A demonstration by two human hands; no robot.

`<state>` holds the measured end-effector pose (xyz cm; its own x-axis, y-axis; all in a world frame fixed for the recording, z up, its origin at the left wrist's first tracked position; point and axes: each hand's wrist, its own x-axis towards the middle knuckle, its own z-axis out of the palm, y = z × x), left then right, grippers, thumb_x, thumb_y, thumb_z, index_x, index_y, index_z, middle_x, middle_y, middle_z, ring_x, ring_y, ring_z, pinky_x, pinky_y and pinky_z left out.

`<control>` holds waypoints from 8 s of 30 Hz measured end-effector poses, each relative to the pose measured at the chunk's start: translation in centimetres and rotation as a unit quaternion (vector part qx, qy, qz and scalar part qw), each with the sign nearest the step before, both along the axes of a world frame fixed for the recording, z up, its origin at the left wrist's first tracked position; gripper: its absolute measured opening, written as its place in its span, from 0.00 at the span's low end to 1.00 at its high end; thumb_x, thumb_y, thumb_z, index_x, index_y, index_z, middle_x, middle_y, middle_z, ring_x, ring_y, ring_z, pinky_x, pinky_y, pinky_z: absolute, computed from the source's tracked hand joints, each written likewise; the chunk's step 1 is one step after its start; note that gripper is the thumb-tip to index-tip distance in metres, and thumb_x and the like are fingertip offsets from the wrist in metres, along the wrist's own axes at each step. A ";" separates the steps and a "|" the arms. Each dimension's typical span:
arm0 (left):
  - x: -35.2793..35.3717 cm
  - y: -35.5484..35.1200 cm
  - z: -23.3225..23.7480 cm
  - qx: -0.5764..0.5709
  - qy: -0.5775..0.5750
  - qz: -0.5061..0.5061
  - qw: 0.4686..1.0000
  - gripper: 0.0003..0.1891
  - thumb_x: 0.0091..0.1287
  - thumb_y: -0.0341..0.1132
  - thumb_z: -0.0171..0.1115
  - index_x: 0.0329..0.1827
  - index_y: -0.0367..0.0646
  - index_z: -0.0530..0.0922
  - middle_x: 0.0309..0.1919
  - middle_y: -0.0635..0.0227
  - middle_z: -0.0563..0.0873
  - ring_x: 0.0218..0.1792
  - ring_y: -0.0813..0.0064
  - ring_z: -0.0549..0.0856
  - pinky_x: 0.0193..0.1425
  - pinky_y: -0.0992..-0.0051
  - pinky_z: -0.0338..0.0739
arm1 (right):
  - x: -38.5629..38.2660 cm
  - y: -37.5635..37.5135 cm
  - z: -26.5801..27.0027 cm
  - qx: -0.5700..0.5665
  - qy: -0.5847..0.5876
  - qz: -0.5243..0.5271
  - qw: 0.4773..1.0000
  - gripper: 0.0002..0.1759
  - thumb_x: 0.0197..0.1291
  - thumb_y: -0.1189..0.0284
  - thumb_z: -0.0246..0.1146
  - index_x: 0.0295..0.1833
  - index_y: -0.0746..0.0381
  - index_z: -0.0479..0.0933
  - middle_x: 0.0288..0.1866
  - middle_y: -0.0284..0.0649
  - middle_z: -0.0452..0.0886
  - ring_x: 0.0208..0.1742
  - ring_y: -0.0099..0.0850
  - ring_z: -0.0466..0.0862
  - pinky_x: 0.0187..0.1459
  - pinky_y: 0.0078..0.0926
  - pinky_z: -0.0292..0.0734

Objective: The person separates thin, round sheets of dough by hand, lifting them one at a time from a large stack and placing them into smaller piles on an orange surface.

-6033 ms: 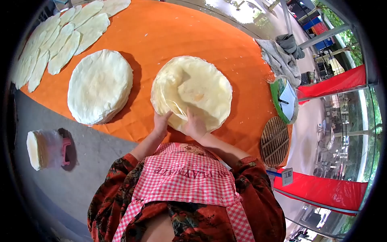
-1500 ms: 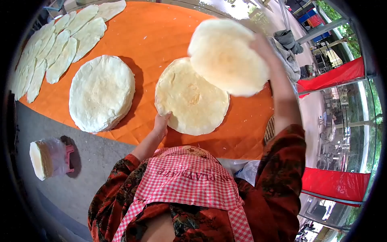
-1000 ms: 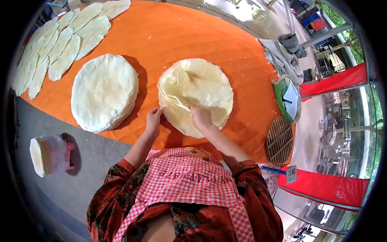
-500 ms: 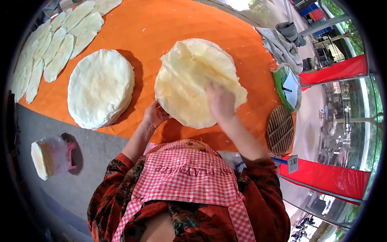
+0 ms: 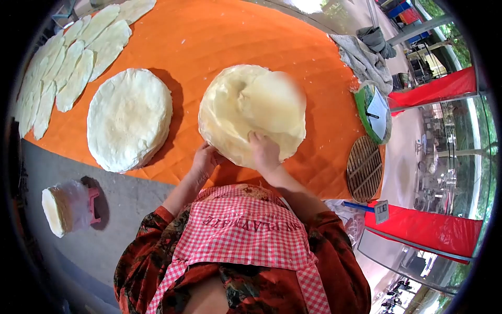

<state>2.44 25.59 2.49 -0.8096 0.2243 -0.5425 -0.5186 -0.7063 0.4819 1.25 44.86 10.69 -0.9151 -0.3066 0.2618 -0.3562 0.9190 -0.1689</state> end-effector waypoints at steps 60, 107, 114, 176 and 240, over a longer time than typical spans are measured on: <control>0.9 2.7 -4.2 -0.166 0.009 0.009 0.986 0.15 0.71 0.31 0.48 0.54 0.31 0.73 0.45 0.56 0.82 0.43 0.62 0.84 0.48 0.68 0.82 | -1.2 -0.1 -2.8 0.006 -0.060 0.081 0.995 0.04 0.51 0.77 0.56 0.33 0.59 0.75 0.26 0.45 0.78 0.28 0.45 0.82 0.27 0.45 0.74; -2.5 -1.5 -0.9 -0.104 -0.028 0.077 0.991 0.21 0.63 0.32 0.61 0.58 0.36 0.71 0.46 0.57 0.82 0.45 0.59 0.83 0.48 0.60 0.80 | -5.6 18.1 -8.3 -0.747 -0.417 -0.154 0.494 0.33 0.57 0.69 0.65 0.66 0.67 0.65 0.63 0.45 0.75 0.63 0.37 0.73 0.65 0.36 0.66; -4.0 -0.5 1.2 -0.161 0.000 0.104 0.982 0.21 0.63 0.27 0.57 0.60 0.34 0.70 0.50 0.56 0.81 0.47 0.61 0.83 0.48 0.65 0.81 | -4.1 15.5 -5.8 -0.761 -0.333 -0.184 0.525 0.34 0.55 0.73 0.64 0.68 0.65 0.63 0.62 0.43 0.74 0.63 0.38 0.73 0.65 0.35 0.65; 6.1 -30.6 4.3 -0.129 -0.153 0.313 0.928 0.15 0.61 0.22 0.60 0.50 0.39 0.72 0.43 0.65 0.82 0.40 0.69 0.83 0.41 0.68 0.81 | -29.7 -32.4 -6.0 -0.337 -0.426 0.070 0.837 0.34 0.51 0.73 0.69 0.64 0.65 0.67 0.47 0.46 0.79 0.47 0.31 0.80 0.48 0.29 0.76; -9.8 -4.4 0.6 -0.184 0.029 -0.178 0.966 0.13 0.68 0.42 0.56 0.45 0.41 0.77 0.32 0.67 0.82 0.34 0.72 0.81 0.42 0.68 0.78 | -6.0 -0.9 -10.0 -0.394 -0.250 0.059 0.882 0.30 0.58 0.64 0.67 0.63 0.64 0.70 0.63 0.44 0.74 0.66 0.34 0.72 0.66 0.30 0.66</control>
